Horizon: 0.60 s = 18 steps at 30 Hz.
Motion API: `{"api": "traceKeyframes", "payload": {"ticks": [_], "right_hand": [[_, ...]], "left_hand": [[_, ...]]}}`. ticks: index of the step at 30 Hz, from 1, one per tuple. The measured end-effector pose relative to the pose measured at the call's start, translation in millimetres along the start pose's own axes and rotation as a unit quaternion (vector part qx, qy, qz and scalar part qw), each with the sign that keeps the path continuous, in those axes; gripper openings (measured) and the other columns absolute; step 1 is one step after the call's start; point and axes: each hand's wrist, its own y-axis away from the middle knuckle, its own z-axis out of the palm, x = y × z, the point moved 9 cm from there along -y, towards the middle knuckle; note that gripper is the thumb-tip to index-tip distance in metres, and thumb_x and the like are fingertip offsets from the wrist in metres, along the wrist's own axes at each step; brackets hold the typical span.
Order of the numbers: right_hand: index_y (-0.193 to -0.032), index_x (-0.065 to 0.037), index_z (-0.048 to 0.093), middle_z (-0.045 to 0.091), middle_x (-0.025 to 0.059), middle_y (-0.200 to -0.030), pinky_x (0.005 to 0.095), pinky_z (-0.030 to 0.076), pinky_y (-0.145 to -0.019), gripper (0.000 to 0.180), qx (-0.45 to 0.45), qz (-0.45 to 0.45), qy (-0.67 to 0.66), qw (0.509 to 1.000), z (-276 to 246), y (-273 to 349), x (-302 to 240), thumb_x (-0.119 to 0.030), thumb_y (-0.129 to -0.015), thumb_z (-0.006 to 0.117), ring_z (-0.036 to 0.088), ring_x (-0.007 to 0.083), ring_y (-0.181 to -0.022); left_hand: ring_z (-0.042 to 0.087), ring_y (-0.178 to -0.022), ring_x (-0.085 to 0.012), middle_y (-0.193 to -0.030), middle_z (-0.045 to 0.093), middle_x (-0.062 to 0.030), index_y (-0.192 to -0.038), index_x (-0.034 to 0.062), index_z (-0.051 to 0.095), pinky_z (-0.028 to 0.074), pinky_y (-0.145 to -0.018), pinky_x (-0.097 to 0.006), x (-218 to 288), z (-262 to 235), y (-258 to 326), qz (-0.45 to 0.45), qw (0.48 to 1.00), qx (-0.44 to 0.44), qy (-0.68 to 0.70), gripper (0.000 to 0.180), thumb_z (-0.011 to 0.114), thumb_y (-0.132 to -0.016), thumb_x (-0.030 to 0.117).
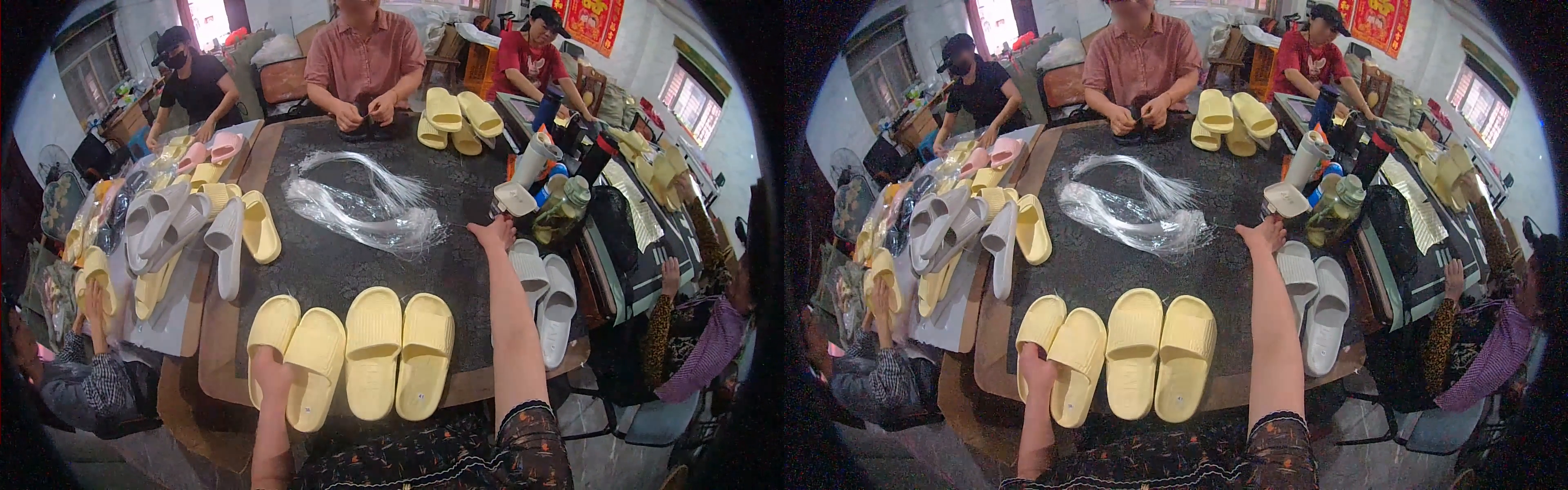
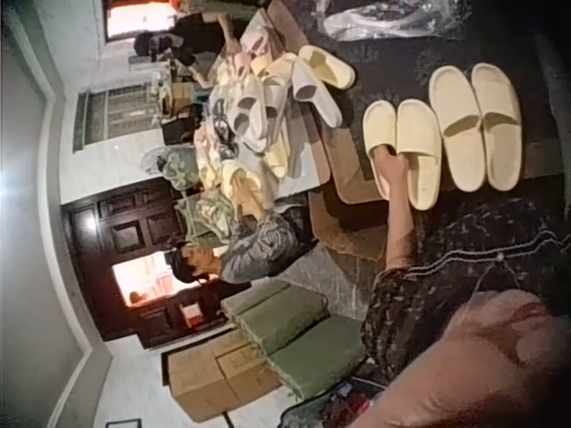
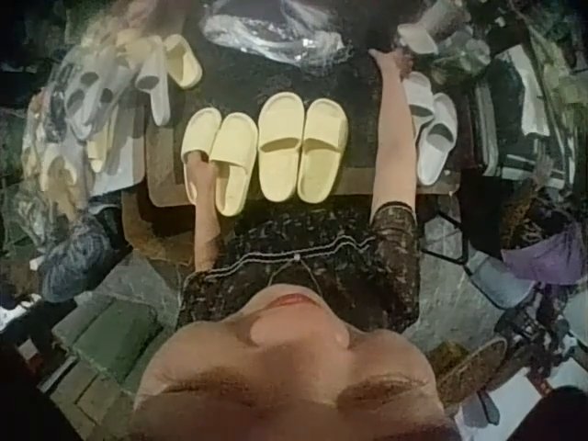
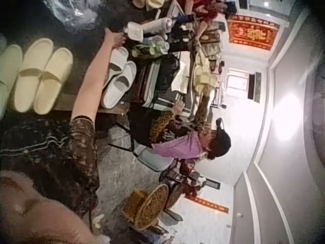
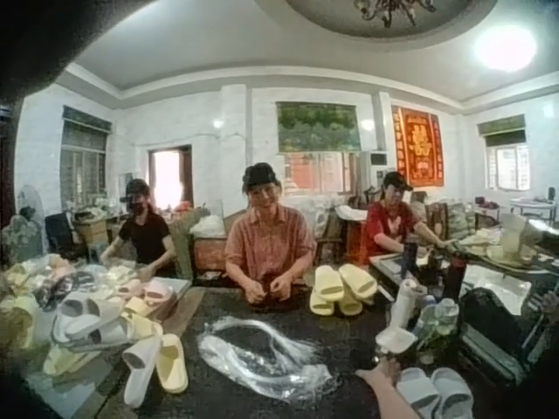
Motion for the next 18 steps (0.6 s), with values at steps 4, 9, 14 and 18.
{"api": "traceKeyframes", "payload": {"ticks": [4,9,14,18], "right_hand": [[-0.131,0.0,0.041,0.045,0.0171,-0.129,0.0453,0.035,-0.103,0.098,0.016,0.0,0.048,0.999,-4.0,16.5,-1.7,-0.056,-0.06,0.078,0.044,0.0351,-0.118],[-0.119,0.003,0.049,0.053,0.0175,-0.111,0.0436,0.04,-0.09,0.068,0.146,-0.32,-0.2,0.915,-64.6,137.1,-43.3,-0.039,-0.072,0.075,0.049,0.0337,-0.105],[-0.08,-0.005,0.069,0.064,0.007,-0.067,0.0313,0.048,-0.058,0.018,-0.282,-0.358,-0.271,0.848,-71.4,292.0,-45.6,-0.022,-0.078,0.073,0.06,0.0171,-0.06],[-0.089,-0.007,0.064,0.064,0.0061,-0.067,0.0343,0.05,-0.058,0.042,-0.32,-0.471,-0.053,0.82,-55.2,355.0,-35.0,-0.048,-0.081,0.065,0.064,0.0239,-0.064]], "left_hand": [[0.058,-0.075,-0.0389,-0.076,0.059,-0.0187,-0.075,-0.0017,0.056,0.045,-0.066,-0.043,3.7,2.9,-2.2,0.002,0.999,-0.004,-0.033,0.019,0.066,-0.063,0.01],[0.059,-0.087,-0.0397,-0.088,0.062,-0.0206,-0.091,-0.0021,0.061,0.047,-0.076,-0.042,8.6,0.2,-0.1,-0.017,0.999,-0.027,-0.025,0.027,0.068,-0.069,0.012],[0.06,-0.083,-0.0394,-0.085,0.063,-0.0206,-0.09,-0.0027,0.06,0.047,-0.073,-0.042,-5.7,6.1,-0.1,-0.029,0.999,-0.035,-0.02,0.026,0.067,-0.069,0.009],[0.06,-0.08,-0.0389,-0.081,0.062,-0.0206,-0.086,-0.0031,0.058,0.046,-0.07,-0.043,10.9,-1.2,2.6,-0.029,0.999,-0.018,0.035,0.021,0.061,-0.067,0.003]]}}
